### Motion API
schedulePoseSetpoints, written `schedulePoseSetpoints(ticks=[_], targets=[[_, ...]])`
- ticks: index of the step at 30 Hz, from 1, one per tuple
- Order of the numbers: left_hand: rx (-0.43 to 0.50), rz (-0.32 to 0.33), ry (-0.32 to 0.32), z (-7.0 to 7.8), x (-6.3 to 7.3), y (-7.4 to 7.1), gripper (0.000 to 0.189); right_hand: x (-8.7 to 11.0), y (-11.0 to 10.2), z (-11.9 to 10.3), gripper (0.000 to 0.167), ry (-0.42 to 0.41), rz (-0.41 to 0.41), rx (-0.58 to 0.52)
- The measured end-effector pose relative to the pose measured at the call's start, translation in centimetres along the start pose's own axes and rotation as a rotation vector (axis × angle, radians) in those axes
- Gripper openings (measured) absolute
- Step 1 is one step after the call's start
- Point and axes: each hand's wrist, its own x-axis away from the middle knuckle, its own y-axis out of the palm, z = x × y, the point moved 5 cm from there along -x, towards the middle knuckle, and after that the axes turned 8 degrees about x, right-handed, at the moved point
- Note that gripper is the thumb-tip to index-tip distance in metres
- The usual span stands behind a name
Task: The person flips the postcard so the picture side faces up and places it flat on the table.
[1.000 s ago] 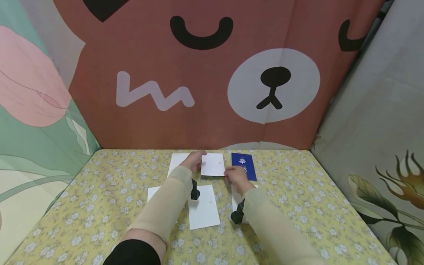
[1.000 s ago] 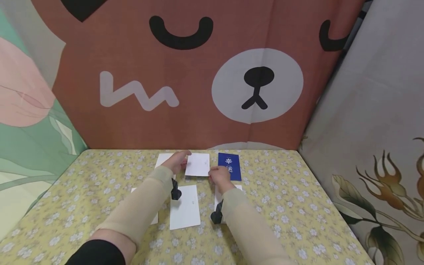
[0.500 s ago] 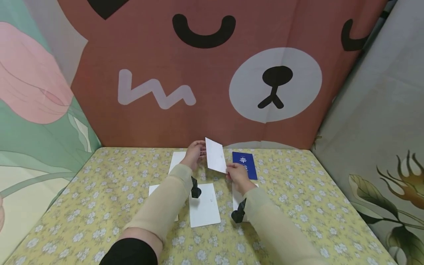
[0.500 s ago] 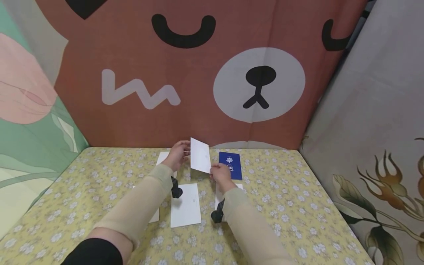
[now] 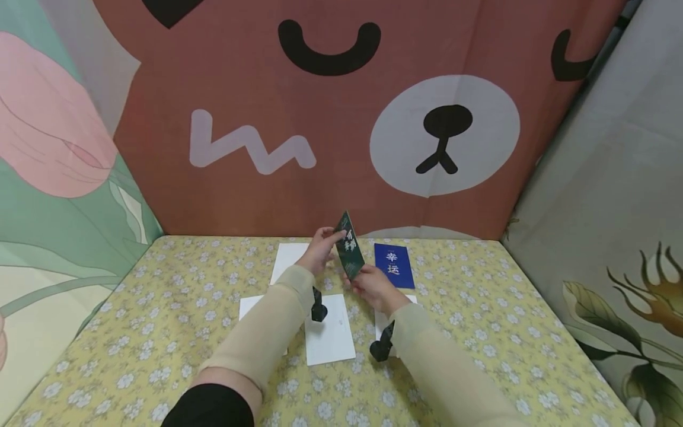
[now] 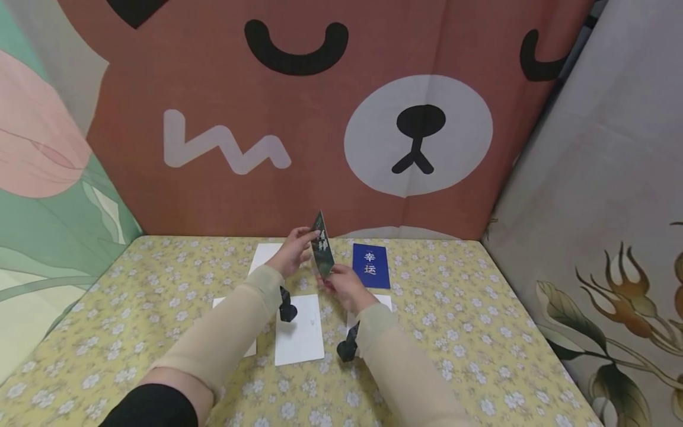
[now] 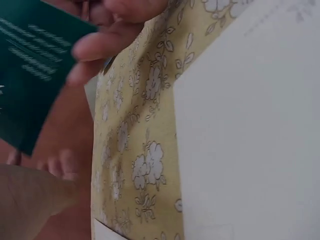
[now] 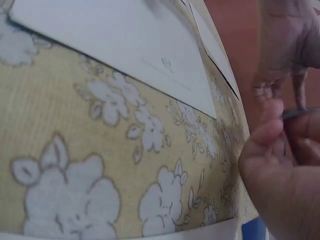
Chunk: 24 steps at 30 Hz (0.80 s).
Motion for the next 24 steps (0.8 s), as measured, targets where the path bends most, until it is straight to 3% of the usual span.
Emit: schedulePoseSetpoints(ticks=[4,12,18,24], targets=[[0.018,0.043,0.012,0.1,-0.1,-0.2,0.072,0.2,0.5,-0.2,0.033,-0.002,-0.093,-0.066],[0.020,0.123,0.100,0.5,-0.3,-1.0,0.033,0.6,0.1,-0.3,0.030,-0.004,-0.136,-0.129],[0.028,0.110,0.115,0.6,-0.3,-1.2,0.028,1.1,0.2,-0.4,0.017,0.008,-0.213,-0.167],[0.072,0.098,0.101,0.6,-0.6,-1.8,0.029,1.2,-0.7,-0.3,0.016,0.010,-0.182,-0.120]])
